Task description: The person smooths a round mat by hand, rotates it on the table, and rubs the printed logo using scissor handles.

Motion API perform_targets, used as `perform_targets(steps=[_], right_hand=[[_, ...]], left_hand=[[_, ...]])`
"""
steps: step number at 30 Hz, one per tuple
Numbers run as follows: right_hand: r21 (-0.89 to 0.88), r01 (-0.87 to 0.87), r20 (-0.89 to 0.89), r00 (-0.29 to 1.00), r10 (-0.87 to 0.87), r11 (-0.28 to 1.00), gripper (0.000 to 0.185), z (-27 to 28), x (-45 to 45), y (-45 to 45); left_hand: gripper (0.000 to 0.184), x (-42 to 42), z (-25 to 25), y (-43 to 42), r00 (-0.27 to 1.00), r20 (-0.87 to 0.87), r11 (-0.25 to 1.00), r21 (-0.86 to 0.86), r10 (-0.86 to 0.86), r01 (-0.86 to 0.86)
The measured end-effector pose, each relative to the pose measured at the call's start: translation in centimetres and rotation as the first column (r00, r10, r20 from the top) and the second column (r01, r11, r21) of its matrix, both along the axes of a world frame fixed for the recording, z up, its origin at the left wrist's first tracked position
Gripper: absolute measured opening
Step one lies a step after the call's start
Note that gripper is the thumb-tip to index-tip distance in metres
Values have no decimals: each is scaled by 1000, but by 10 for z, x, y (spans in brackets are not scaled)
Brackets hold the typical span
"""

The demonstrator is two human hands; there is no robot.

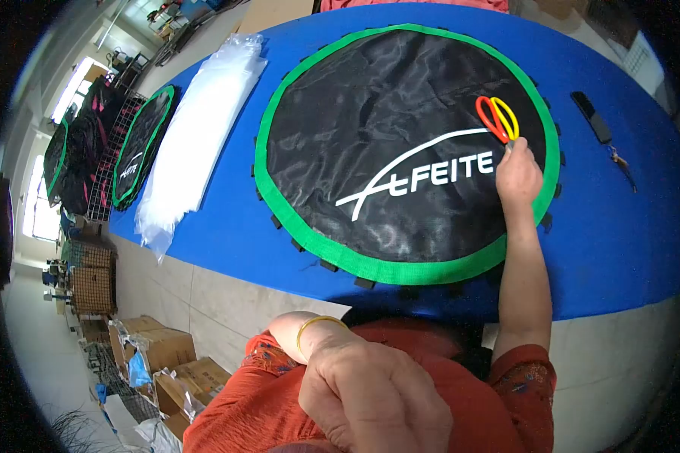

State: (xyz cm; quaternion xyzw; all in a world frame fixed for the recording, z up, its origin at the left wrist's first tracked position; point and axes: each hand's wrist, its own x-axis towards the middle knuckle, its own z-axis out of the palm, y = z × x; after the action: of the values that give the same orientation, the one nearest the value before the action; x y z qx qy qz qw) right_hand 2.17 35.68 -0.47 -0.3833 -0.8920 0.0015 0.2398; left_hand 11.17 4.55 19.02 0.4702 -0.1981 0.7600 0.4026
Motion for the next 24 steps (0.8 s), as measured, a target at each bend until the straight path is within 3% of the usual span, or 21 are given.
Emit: perform_targets(steps=[2, 4, 6, 9, 13, 17, 20, 23, 24], right_hand=[[-7, -2, 5, 1000, 2, 1000, 21, -1, 0, -2], [-9, -2, -7, 1000, 2, 1000, 20, 1, 0, -3], [24, -1, -24, 1000, 1, 1000, 19, 3, 2, -1], [125, -34, -100, 994, 46, 992, 15, -1, 4, -4], [177, -109, -193, 971, 144, 978, 16, -9, 8, 3], [130, -82, -177, 979, 105, 988, 17, -8, 7, 2], [64, -66, -137, 988, 75, 996, 20, -11, 5, 4], [11, -36, -76, 996, 37, 999, 22, -1, 5, 1], [51, -61, -157, 985, 68, 997, 18, -6, 5, 2]], left_hand=[[30, -7, -12, 6, 992, -121, 997, 62, -44, 51], [24, -13, -10, 2, 970, -243, 1000, -16, 14, -19], [9, -18, 2, -22, 935, -344, 954, -238, 91, -181], [11, -22, -6, -20, 916, -385, 952, -225, 110, -208], [16, -38, 10, -33, 911, -369, 879, -354, 181, -318], [9, -53, 23, -40, 815, -418, 784, -302, 402, -542], [12, -46, 40, -49, 670, -437, 604, -302, 601, -738], [16, -36, 43, -70, 370, -534, 251, -284, 760, -925], [18, -38, 41, -64, 254, -516, 158, -224, 818, -962]])
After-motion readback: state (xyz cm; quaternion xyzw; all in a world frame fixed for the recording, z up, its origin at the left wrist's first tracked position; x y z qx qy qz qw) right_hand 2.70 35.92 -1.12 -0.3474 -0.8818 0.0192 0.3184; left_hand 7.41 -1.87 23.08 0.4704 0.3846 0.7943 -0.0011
